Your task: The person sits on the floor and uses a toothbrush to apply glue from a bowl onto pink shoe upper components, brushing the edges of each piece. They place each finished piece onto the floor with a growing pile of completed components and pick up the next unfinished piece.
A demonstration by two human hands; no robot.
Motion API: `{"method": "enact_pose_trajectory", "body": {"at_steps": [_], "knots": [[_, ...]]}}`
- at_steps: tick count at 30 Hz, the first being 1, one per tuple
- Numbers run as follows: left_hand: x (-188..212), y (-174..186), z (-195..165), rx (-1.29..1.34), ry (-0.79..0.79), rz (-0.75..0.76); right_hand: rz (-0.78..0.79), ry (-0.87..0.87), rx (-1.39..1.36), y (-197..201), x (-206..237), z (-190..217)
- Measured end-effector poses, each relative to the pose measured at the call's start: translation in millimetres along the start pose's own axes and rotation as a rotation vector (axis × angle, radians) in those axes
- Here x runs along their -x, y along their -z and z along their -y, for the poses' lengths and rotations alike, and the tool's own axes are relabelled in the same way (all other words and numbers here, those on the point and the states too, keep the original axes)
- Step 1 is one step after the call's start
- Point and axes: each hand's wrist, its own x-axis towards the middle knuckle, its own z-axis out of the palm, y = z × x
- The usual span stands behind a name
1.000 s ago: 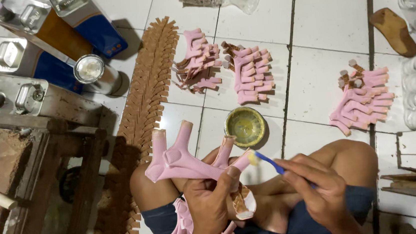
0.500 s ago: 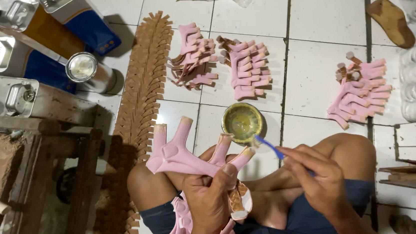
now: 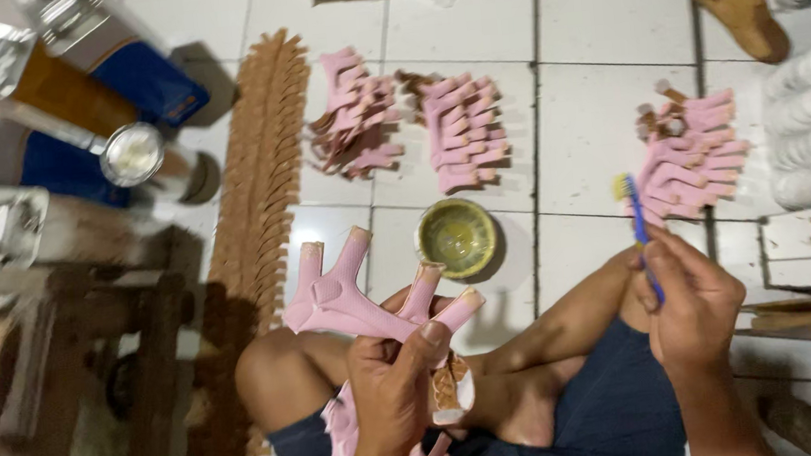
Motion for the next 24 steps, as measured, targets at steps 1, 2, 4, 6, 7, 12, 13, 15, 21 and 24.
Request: {"method": "enact_pose_trajectory", "body": {"at_steps": [1, 2, 4, 6, 7, 12, 13, 15, 21, 24], "knots": [[-5.6, -1.2, 3.2, -0.087, 0.05, -0.007, -0.03, 0.002, -0.023, 12.7, -9.8, -9.0], [-11.8, -4.2, 7.3, -0.174, 0.107, -0.005, -0.071, 0.005, -0.04, 25.0, -20.3, -18.3], [-31.1, -13.0, 14.9, -0.224, 0.183, 0.06, -0.18, -0.006, 0.031, 53.0, -34.1, -33.4], [-51.9, -25.5, 19.8, -0.321, 0.29, 0.139, -0.279, -0.053, 0.184, 75.2, -47.3, -48.6], [-61.9, -31.8, 21.0, -0.393, 0.369, 0.184, -0.278, 0.042, 0.312, 85.0, -50.0, -55.4], [-140.2, -80.9, 51.4, -0.736, 0.28, 0.326, -0.329, 0.302, 0.686, 113.0, -57.8, -83.4], [-160.1, -92.6, 64.5, -0.757, 0.277, 0.343, -0.355, 0.263, 0.645, 116.0, -60.8, -86.7], [-199.5, -109.6, 92.8, -0.804, 0.279, 0.386, -0.399, 0.188, 0.56, 118.8, -70.7, -93.9], [-326.3, -161.2, 179.2, -0.844, 0.294, 0.539, -0.374, 0.184, 0.567, 127.3, -95.6, -111.0], [-382.6, -194.3, 211.1, -0.911, 0.265, 0.577, -0.43, 0.13, 0.608, 133.7, -104.2, -122.6]]}}
